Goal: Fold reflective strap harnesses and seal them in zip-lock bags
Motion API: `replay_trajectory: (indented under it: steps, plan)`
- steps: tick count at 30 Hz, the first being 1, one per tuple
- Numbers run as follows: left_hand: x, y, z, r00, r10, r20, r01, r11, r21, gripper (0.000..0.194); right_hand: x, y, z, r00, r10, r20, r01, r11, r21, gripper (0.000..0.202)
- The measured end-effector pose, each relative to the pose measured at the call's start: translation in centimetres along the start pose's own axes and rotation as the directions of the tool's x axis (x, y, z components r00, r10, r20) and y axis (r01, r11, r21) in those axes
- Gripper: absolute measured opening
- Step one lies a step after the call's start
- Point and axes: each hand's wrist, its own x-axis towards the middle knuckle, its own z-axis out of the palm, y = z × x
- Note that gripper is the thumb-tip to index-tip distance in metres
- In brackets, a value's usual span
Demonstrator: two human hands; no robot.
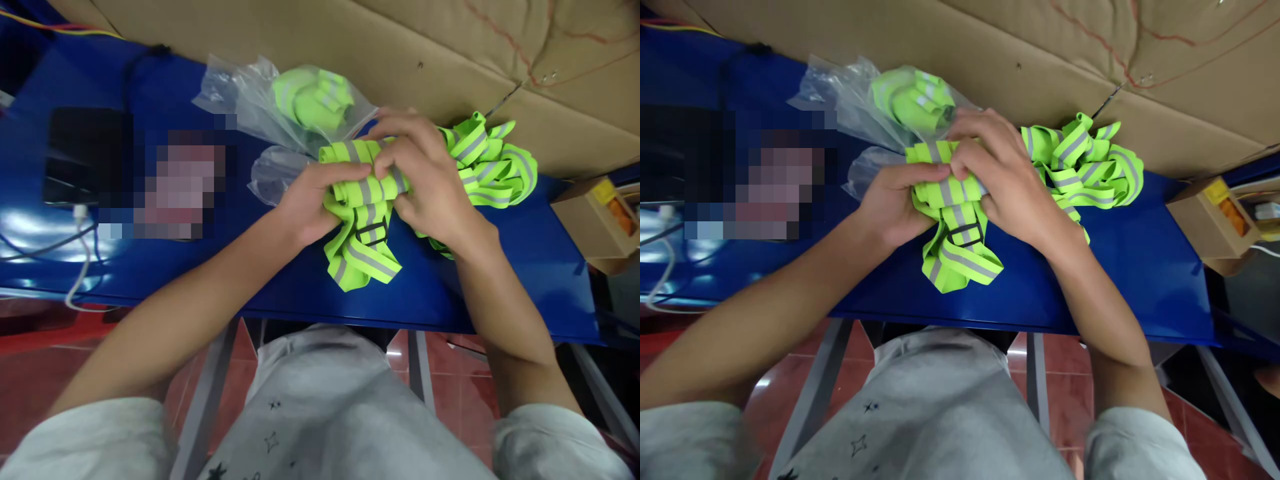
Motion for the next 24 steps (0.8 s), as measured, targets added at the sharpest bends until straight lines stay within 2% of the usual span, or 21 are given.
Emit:
replay_trajectory:
  steps: [2,4,5,6,7,8,9,11,14,16,19,21,23,24]
  plan:
    - [-0.2,0.0,0.3,1.0,0.028,-0.014,-0.029,0.999,-0.022,0.038,-0.9,-1.6,-1.3,1.0,0.002,-0.017,-0.002,1.0,-0.025,0.037]
    - [-0.4,0.3,0.8,0.997,0.072,-0.034,-0.074,0.997,-0.039,0.048,-2.6,-4.3,-1.6,0.989,0.048,-0.143,-0.059,0.995,-0.078,0.037]
    - [-0.4,0.6,1.0,0.994,0.095,-0.049,-0.098,0.994,-0.047,0.049,-3.7,-6.0,-1.3,0.955,0.123,-0.268,-0.148,0.986,-0.073,0.03]
    - [-0.4,0.8,1.2,0.991,0.118,-0.064,-0.122,0.991,-0.054,0.049,-4.9,-7.7,-0.5,0.898,0.221,-0.38,-0.249,0.968,-0.026,0.022]
    - [-0.3,1.0,1.2,0.988,0.137,-0.078,-0.142,0.988,-0.062,0.048,-6.1,-9.4,0.6,0.87,0.28,-0.405,-0.292,0.956,0.035,0.016]
    - [-0.3,1.2,1.3,0.985,0.148,-0.089,-0.154,0.986,-0.068,0.046,-7.2,-10.9,1.9,0.874,0.384,-0.299,-0.372,0.923,0.098,0.015]
    - [-0.2,1.3,1.2,0.984,0.151,-0.098,-0.158,0.985,-0.072,0.043,-8.2,-12.1,3.3,0.857,0.474,-0.201,-0.459,0.881,0.119,0.023]
    - [-0.1,1.3,1.1,0.983,0.138,-0.121,-0.147,0.987,-0.069,0.035,-9.3,-13.7,5.9,0.793,0.588,-0.159,-0.586,0.808,0.062,0.039]
    - [-0.2,1.0,1.0,0.979,0.144,-0.144,-0.145,0.989,0.005,0.02,-9.0,-14.3,8.3,0.707,0.68,-0.195,-0.691,0.723,0.016,0.04]
    - [-0.2,0.9,0.9,0.974,0.179,-0.14,-0.17,0.983,0.074,0.019,-8.2,-14.2,8.7,0.669,0.711,-0.216,-0.703,0.7,0.127,0.028]
    - [0.0,1.4,0.6,0.961,0.241,-0.136,-0.218,0.963,0.16,0.018,-7.3,-14.0,8.5,0.631,0.743,-0.223,-0.581,0.643,0.499,0.012]
    - [0.2,2.1,0.2,0.95,0.283,-0.132,-0.255,0.947,0.195,0.026,-7.6,-14.0,8.4,0.614,0.772,-0.167,-0.454,0.518,0.725,0.013]
    - [0.4,3.0,-0.2,0.945,0.295,-0.139,-0.268,0.946,0.182,0.032,-8.4,-13.8,8.3,0.621,0.778,-0.092,-0.378,0.4,0.835,0.016]
    - [0.5,3.4,-0.3,0.946,0.288,-0.146,-0.263,0.95,0.166,0.034,-8.9,-13.7,8.2,0.627,0.776,-0.071,-0.369,0.375,0.85,0.018]
